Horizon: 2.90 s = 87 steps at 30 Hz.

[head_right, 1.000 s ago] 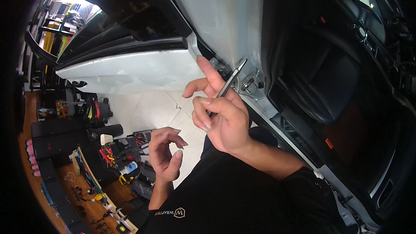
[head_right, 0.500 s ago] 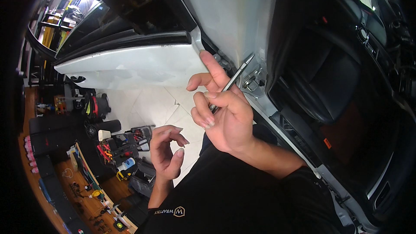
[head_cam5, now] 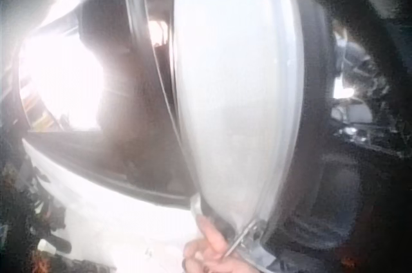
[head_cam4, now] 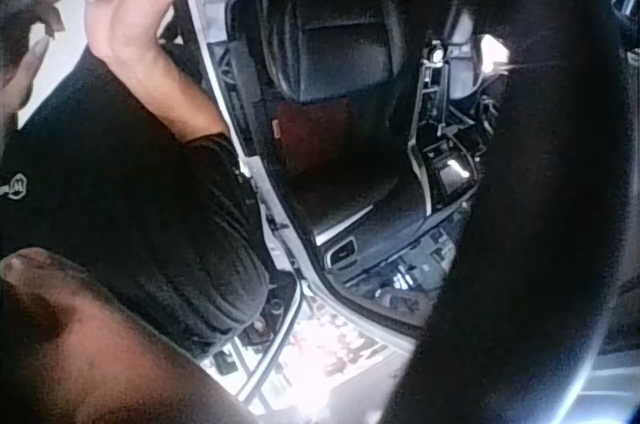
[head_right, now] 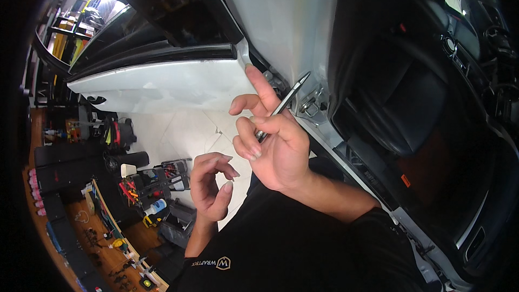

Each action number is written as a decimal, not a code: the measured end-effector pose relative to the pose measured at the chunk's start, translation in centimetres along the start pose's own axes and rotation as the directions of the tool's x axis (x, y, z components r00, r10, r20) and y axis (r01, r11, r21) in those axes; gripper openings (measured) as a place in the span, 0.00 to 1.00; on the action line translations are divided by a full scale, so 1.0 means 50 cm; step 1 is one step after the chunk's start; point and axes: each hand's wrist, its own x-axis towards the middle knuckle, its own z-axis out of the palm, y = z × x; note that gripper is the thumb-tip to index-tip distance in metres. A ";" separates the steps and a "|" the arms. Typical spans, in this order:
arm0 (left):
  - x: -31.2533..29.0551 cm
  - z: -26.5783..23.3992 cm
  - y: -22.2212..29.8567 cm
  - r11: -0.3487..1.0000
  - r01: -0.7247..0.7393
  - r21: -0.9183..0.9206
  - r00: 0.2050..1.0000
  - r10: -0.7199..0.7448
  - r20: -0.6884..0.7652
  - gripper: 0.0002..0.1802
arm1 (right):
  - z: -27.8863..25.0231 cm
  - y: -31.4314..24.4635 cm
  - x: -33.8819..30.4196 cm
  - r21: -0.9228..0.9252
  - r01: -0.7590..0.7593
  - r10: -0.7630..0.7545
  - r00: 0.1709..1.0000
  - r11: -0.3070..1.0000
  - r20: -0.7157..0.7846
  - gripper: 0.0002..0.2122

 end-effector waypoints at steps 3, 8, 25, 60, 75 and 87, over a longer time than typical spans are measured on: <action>0.022 0.000 0.002 0.996 0.053 -0.074 0.999 -0.054 -0.005 0.31 | -0.020 -0.008 -0.023 -0.471 0.020 -0.029 1.000 0.882 -0.011 0.28; 0.129 0.040 -0.005 0.976 0.136 -0.169 0.987 -0.118 0.110 0.33 | -0.042 -0.005 -0.054 -0.925 0.206 0.071 0.968 0.319 0.240 0.16; 0.166 -0.062 -0.159 0.974 0.193 -0.119 0.753 -0.069 0.655 0.12 | 0.088 -0.025 0.048 -0.497 0.015 -0.290 0.827 0.868 -0.481 0.16; 0.250 -0.041 -0.268 0.973 0.221 -0.068 0.305 -0.002 0.952 0.13 | 0.122 0.004 0.063 -0.566 -0.017 -0.400 0.688 0.824 -0.605 0.14; 0.252 -0.023 -0.270 0.970 0.223 -0.100 0.302 0.028 0.953 0.12 | 0.141 -0.010 0.072 -0.415 -0.035 -0.288 0.665 0.909 -0.689 0.14; 0.253 -0.038 -0.235 0.968 0.175 -0.178 0.418 0.091 0.904 0.10 | 0.144 0.021 0.063 -0.634 -0.023 -0.461 0.667 0.773 -0.585 0.15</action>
